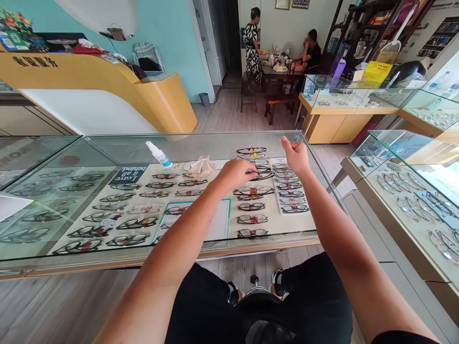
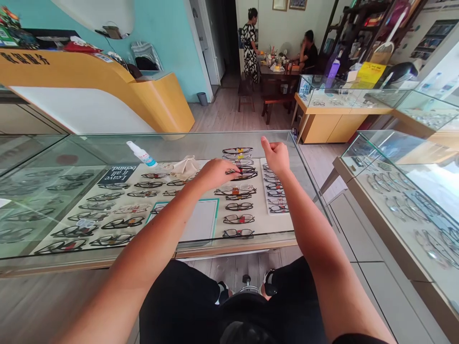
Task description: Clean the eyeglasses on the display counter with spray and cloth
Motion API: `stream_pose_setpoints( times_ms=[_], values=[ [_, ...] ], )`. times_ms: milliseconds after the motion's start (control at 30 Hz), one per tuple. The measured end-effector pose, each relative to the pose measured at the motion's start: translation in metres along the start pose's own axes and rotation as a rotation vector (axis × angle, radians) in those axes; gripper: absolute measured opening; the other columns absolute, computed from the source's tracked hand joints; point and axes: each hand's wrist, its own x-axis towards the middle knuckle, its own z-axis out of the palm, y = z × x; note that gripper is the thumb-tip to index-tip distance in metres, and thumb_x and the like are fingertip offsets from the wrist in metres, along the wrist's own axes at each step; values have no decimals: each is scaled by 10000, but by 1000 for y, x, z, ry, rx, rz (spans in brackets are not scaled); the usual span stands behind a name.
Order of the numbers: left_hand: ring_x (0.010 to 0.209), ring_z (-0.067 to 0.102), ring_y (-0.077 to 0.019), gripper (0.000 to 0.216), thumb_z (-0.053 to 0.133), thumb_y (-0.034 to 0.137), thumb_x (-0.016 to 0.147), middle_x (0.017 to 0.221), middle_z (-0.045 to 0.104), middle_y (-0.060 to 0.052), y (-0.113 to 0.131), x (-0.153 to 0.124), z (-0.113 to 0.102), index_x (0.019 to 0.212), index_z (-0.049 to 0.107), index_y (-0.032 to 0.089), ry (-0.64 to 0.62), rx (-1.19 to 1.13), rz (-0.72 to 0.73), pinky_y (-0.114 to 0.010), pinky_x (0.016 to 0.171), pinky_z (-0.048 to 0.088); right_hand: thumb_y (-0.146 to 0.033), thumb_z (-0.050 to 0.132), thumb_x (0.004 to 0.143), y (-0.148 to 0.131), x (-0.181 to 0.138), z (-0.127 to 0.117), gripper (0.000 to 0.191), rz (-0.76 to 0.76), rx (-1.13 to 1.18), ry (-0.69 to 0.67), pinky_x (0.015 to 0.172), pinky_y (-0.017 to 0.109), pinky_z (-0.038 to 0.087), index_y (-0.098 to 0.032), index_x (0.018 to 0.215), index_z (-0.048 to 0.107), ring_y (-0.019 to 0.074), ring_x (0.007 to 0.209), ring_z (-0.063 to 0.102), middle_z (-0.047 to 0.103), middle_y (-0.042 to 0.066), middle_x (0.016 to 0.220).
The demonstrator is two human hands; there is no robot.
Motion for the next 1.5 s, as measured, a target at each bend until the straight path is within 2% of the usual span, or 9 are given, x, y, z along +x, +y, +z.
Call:
stream_pose_setpoints(
  times_ms=[133, 233, 333, 467, 800, 1000, 1233, 1367, 1500],
  values=[
    [924, 747, -267, 380, 872, 606, 855, 943, 850, -75, 12, -1, -15, 982, 915, 250, 256, -403, -29, -389, 888, 557, -900, 594, 1001, -6, 2, -3, 802, -24, 112, 99, 578, 356, 164, -294, 626, 227, 134, 610, 164, 183, -56, 615],
    [960, 733, -232, 455, 920, 658, 785, 943, 827, -56, 22, 0, -16, 967, 883, 242, 424, -699, -53, -366, 939, 563, -890, 654, 955, -19, -6, 0, 713, -50, 209, -11, 572, 347, 199, -273, 637, 491, 138, 582, 222, 269, -58, 591],
    [1035, 739, -230, 535, 991, 693, 680, 1021, 837, -60, 28, 2, -10, 940, 846, 249, 478, -917, -96, -365, 982, 572, -892, 724, 896, -35, -24, 11, 645, -83, 293, -176, 580, 336, 199, -251, 827, 720, 136, 576, 206, 279, -80, 589],
    [992, 726, -213, 598, 1049, 695, 602, 986, 813, -46, 30, 2, 0, 913, 821, 237, 469, -1041, -117, -360, 950, 572, -894, 770, 862, -47, -46, 29, 664, -122, 352, -285, 607, 325, 201, -238, 967, 762, 127, 583, 202, 270, -110, 590],
    [1053, 771, -232, 618, 1014, 743, 694, 1062, 852, -73, 29, -1, 3, 979, 825, 228, 372, -994, -86, -371, 1005, 584, -860, 799, 848, -45, -47, 34, 632, -132, 330, -241, 610, 321, 220, -232, 894, 750, 126, 591, 215, 252, -115, 588],
    [1093, 797, -270, 658, 973, 794, 722, 1115, 882, -120, 26, 0, -1, 1010, 838, 218, 450, -873, -68, -406, 1035, 601, -737, 790, 889, -39, -43, 32, 511, -130, 295, -206, 603, 320, 237, -227, 872, 768, 131, 592, 229, 267, -104, 599],
    [958, 782, -242, 763, 975, 846, 669, 1125, 894, -145, 7, 6, -12, 1056, 863, 197, 478, -830, -93, -388, 931, 606, -606, 724, 971, -25, -26, 19, 379, -183, 214, 86, 716, 349, 492, -230, 967, 775, 145, 590, 318, 296, -121, 610],
    [865, 751, -217, 737, 959, 831, 706, 1085, 893, -133, 0, 7, -7, 1067, 878, 193, 417, -774, -80, -369, 849, 584, -553, 656, 1022, -23, -22, 7, 372, -218, 57, 197, 734, 350, 468, -223, 1055, 823, 177, 618, 446, 340, -102, 612],
    [914, 767, -233, 722, 943, 834, 739, 1012, 882, -120, -1, 6, -1, 1059, 884, 189, 360, -731, -74, -369, 889, 580, -561, 636, 1029, -28, -23, 2, 384, -236, 9, 242, 699, 334, 421, -222, 1042, 816, 189, 622, 505, 359, -92, 599]
  ],
)
